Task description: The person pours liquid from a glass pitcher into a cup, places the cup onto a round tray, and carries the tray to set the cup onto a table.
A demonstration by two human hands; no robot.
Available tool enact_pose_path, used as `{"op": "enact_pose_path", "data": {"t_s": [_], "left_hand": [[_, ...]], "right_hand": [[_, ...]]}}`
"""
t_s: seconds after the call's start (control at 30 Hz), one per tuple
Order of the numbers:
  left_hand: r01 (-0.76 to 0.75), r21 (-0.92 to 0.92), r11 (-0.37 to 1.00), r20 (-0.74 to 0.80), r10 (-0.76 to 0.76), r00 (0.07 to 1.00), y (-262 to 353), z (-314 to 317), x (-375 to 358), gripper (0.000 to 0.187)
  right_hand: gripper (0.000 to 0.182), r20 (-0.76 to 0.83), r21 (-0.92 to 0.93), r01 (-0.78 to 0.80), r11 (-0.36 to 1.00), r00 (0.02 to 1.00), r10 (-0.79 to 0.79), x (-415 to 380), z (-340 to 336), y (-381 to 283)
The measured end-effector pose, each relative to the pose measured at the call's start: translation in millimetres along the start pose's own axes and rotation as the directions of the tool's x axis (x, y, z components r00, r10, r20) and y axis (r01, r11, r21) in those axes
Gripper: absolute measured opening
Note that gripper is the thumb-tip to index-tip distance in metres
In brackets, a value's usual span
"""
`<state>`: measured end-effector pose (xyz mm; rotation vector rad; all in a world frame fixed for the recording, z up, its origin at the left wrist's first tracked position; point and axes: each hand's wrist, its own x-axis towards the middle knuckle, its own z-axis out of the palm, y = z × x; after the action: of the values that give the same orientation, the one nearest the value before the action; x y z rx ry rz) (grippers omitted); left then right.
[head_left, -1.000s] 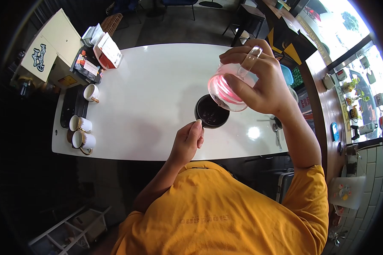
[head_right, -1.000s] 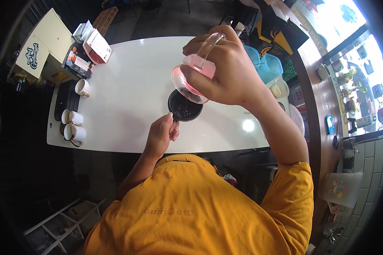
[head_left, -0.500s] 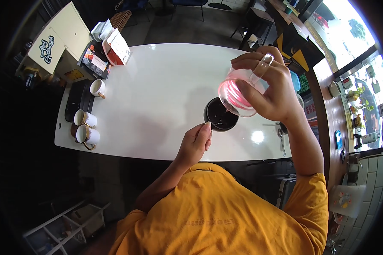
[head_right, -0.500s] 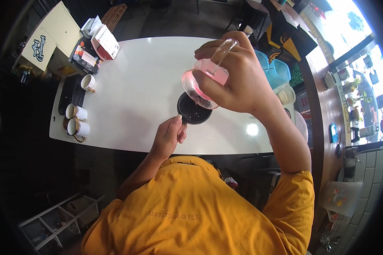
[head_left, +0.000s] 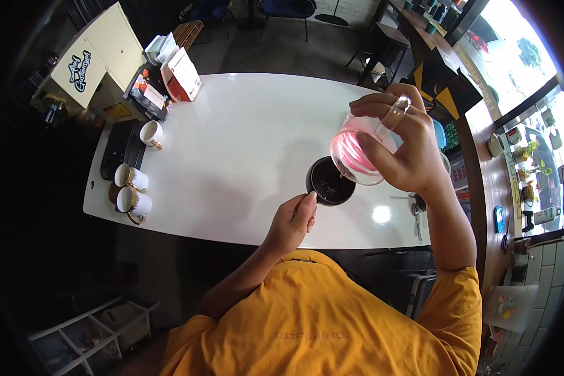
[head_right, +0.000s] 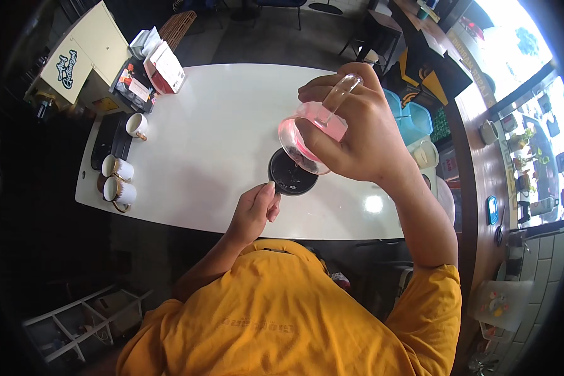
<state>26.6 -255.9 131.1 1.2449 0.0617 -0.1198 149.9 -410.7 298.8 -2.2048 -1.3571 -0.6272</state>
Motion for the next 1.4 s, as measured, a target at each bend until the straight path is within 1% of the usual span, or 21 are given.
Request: {"op": "enact_pose_path", "data": {"t_s": [0.37, 0.47, 0.73, 0.8, 0.93, 1.0, 1.1, 1.33, 1.4], "left_hand": [[-0.023, -0.017, 1.000, -0.024, 0.023, 0.999, -3.0, -0.4, 4.1, 0.039], [-0.012, 0.013, 1.000, -0.034, 0.012, 0.999, -1.9, -0.5, 4.4, 0.039], [-0.020, -0.001, 1.000, -0.025, 0.020, 0.999, -1.5, -0.5, 8.6, 0.039], [-0.015, 0.002, 1.000, -0.019, 0.015, 1.000, -2.2, -0.6, 8.3, 0.039], [-0.018, -0.014, 1.000, -0.003, 0.018, 1.000, -1.7, 1.3, 9.3, 0.040], [-0.017, -0.012, 1.000, 0.000, 0.017, 1.000, -0.3, 2.0, 9.7, 0.040], [0.000, -0.014, 1.000, 0.004, 0.000, 1.000, 1.9, 2.2, 9.2, 0.040], [-0.021, 0.011, 1.000, 0.007, 0.021, 1.000, 4.8, 3.2, 8.9, 0.040], [-0.018, 0.012, 1.000, 0.002, 0.018, 1.000, 4.9, 3.5, 8.0, 0.040]], "right_hand": [[0.025, 0.015, -0.002, -0.012, 1.000, 1.000, 0.012, -5.4, 2.4, 5.8], [0.025, 0.000, -0.009, -0.026, 1.000, 1.000, 0.026, -6.8, 1.9, 6.0], [0.026, 0.012, -0.022, -0.003, 1.000, 1.000, 0.003, -4.9, -2.9, 7.4], [0.026, 0.003, -0.034, -0.026, 0.999, 1.000, 0.026, -5.0, -2.9, 6.0], [0.026, 0.016, -0.034, -0.010, 0.999, 1.000, 0.010, -3.6, -2.7, 6.9], [0.026, 0.015, -0.025, -0.033, 0.999, 0.999, 0.034, -3.1, -1.7, 6.6], [0.027, 0.027, -0.034, -0.013, 0.999, 1.000, 0.014, -2.1, -1.1, 7.4], [0.027, 0.029, -0.031, -0.024, 0.999, 0.999, 0.024, -0.4, -1.4, 5.6], [0.027, 0.018, -0.040, 0.003, 0.999, 1.000, -0.003, -0.9, -1.0, 6.9]]}}
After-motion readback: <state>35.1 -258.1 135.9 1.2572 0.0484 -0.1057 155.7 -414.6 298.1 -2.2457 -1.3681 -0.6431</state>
